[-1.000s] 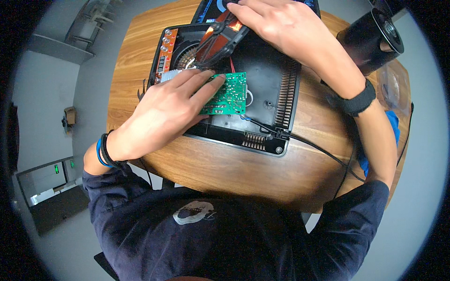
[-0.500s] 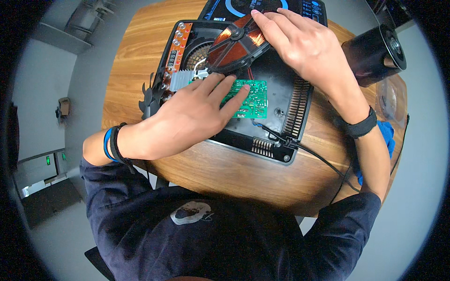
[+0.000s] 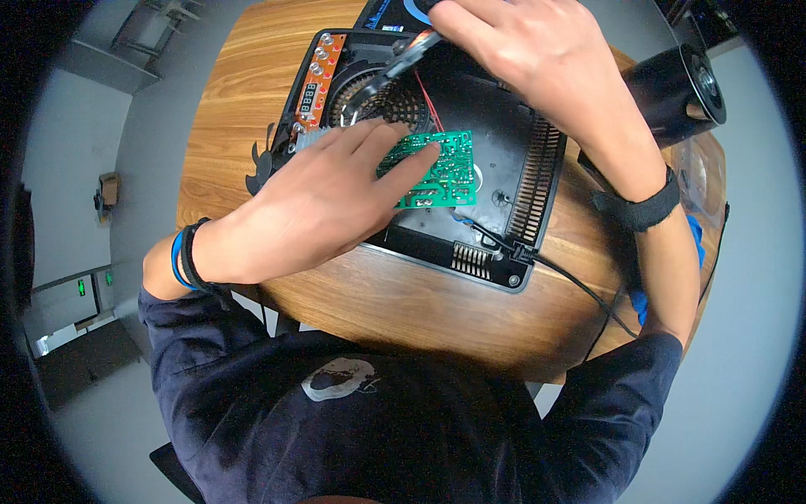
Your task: The person assembles the internal components of an induction cooktop on a wooden table. They place the copper coil, circuit boards, and fan into the housing, connect wires, and secure the parts by hand.
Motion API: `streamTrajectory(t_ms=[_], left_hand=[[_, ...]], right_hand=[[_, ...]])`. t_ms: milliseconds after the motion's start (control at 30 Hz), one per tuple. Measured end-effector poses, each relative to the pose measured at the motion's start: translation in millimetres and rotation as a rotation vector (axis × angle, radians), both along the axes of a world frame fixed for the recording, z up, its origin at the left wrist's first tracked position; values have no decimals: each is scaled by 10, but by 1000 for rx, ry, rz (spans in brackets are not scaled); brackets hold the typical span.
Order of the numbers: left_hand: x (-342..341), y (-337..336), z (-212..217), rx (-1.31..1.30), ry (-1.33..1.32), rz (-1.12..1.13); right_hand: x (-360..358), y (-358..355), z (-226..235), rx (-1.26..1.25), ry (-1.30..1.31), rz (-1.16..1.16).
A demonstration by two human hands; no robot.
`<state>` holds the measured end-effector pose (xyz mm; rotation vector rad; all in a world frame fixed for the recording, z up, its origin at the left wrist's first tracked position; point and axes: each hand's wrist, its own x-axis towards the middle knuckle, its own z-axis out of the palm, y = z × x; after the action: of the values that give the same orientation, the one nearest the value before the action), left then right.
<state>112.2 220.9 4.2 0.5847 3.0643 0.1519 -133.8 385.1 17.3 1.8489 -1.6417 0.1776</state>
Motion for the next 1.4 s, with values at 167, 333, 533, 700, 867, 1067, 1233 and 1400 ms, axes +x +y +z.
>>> streamTrajectory(t_ms=[167, 333, 533, 700, 867, 1067, 1233, 1400], left_hand=[[-23, -51, 29, 83, 123, -2], [-46, -63, 26, 122, 145, 14], [1, -50, 159, 148, -49, 41], [-15, -20, 191, 71, -21, -10], [-3, 18, 228, 42, 9, -21], [-92, -23, 182, 21, 37, -45], [-215, -80, 173, 52, 110, -73], [-195, -84, 154, 14, 95, -64]], right_hand=[[-65, -200, -50, -136, 80, 93], [-40, -170, 12, -55, -65, 92], [16, -80, 80, -118, -235, 98], [-88, -55, 17, -14, -596, -16], [-229, -140, -191, -1, -870, -21], [-522, -455, -616, 100, -933, -15], [-470, -547, -547, 351, -1135, -200], [-378, -164, -671, 115, -648, 77]])
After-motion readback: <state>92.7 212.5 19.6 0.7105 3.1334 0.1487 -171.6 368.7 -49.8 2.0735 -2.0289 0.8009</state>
